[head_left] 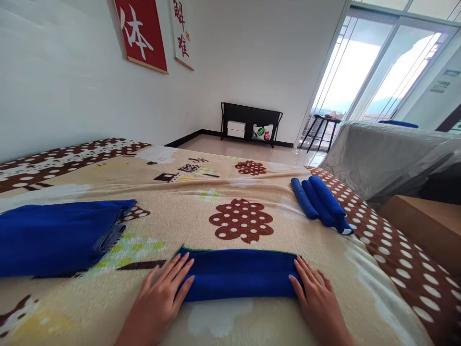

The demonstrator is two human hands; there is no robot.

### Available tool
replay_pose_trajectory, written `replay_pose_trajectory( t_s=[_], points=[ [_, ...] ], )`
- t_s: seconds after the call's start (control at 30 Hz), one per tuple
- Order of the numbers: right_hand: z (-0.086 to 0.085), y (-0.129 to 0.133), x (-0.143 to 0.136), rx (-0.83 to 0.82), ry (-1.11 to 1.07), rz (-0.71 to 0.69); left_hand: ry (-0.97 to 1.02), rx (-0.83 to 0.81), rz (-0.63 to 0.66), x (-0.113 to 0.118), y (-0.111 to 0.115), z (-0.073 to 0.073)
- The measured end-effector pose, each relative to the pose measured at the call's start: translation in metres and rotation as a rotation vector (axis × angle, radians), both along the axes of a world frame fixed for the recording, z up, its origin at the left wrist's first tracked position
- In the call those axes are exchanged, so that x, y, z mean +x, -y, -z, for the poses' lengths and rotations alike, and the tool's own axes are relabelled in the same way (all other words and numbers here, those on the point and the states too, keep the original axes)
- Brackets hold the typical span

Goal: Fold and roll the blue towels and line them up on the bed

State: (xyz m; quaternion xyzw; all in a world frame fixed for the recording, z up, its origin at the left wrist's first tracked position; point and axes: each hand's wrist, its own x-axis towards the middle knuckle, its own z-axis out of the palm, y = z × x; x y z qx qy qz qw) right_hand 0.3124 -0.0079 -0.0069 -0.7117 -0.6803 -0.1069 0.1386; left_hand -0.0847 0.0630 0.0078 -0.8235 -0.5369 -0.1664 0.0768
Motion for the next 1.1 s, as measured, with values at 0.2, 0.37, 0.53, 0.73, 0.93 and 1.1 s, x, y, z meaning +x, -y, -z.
replay_pose_trajectory(
  t_s=[0.2, 0.37, 0.53, 0.73, 0.93, 1.1],
  points=[
    [-0.026, -0.013, -0.085, -0.07, -0.055, -0.268, -0.019, -0.07, 0.268, 0.08, 0.007, -0.025],
    [-0.029, -0.024, -0.079, -0.191, -0.114, -0.207, 0.011, -0.281, 0.103, 0.073, -0.002, -0.024],
    [-0.005, -0.015, -0.006, -0.1, -0.107, -0.031, 0.031, -0.202, -0.125, 0.0, -0.012, 0.004],
    [0.001, 0.004, 0.022, 0.136, 0.022, -0.137, -0.031, 0.242, 0.111, -0.002, -0.003, -0.013],
    [0.007, 0.037, 0.056, 0.157, 0.107, -0.37, -0.01, 0.26, 0.228, -0.021, 0.029, -0.014],
    [-0.002, 0.021, 0.05, 0.108, 0.034, -0.279, 0.08, 0.224, 0.117, -0.02, 0.014, -0.003]
  ],
)
